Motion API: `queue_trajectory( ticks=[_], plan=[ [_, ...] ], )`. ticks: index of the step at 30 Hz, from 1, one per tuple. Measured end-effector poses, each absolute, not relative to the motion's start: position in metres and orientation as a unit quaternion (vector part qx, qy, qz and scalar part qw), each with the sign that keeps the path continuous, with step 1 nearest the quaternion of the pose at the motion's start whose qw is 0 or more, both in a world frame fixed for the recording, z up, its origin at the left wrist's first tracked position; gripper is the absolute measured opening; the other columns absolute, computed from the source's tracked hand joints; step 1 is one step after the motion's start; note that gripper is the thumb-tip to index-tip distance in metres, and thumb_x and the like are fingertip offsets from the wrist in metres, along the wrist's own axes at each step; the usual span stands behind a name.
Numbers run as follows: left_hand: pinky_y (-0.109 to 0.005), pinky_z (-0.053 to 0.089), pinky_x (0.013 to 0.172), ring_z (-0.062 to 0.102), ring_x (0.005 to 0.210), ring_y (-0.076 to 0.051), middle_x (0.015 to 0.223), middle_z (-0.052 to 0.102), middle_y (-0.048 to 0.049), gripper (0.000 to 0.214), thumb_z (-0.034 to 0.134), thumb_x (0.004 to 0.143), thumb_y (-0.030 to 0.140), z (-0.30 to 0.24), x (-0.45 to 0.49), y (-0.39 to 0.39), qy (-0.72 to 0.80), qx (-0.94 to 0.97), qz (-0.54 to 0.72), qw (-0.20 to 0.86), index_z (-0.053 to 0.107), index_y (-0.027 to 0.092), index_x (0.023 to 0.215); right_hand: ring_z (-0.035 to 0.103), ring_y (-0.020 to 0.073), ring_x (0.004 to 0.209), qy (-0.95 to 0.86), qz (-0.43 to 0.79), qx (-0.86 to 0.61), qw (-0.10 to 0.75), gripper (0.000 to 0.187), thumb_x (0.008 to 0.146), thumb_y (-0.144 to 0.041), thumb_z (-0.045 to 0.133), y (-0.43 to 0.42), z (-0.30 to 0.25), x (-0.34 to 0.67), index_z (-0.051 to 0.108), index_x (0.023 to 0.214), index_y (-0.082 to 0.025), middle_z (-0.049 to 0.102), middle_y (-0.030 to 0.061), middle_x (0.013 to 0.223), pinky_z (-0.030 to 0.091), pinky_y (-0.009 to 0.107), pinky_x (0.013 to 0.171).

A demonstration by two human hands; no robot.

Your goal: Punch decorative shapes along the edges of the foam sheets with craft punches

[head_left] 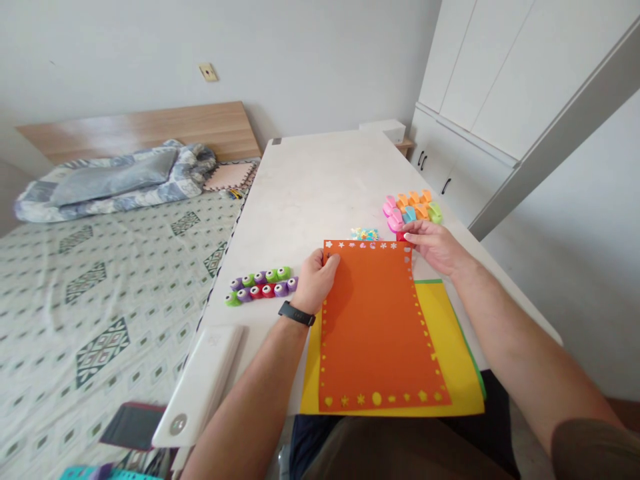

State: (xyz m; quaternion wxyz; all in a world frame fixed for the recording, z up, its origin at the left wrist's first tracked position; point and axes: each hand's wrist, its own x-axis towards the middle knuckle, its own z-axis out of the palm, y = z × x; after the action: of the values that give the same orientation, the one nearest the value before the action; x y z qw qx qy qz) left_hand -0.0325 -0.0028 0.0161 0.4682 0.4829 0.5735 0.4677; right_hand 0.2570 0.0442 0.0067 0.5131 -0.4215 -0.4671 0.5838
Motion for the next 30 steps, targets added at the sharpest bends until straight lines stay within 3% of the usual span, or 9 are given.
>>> queue_trajectory(
  ticks=[30],
  plan=[
    [-0.020, 0.031, 0.046, 0.042, 0.049, -0.009, 0.055, 0.045, 0.0059, 0.022, 0.070, 0.080, 0.035, 0.0162, -0.0313, -0.0042, 0.551, 0.479, 0.474, 0.492, 0.054, 0.020, 0.077, 0.066, 0.0168, 0.088, -0.481, 0.564, -0.414, 0.529, 0.028, 0.070, -0.023, 0.087, 0.0437, 0.0084, 0.2558, 0.074, 0.094, -0.021, 0.074, 0.0028, 0.095, 0.052, 0.035, 0.090]
  ],
)
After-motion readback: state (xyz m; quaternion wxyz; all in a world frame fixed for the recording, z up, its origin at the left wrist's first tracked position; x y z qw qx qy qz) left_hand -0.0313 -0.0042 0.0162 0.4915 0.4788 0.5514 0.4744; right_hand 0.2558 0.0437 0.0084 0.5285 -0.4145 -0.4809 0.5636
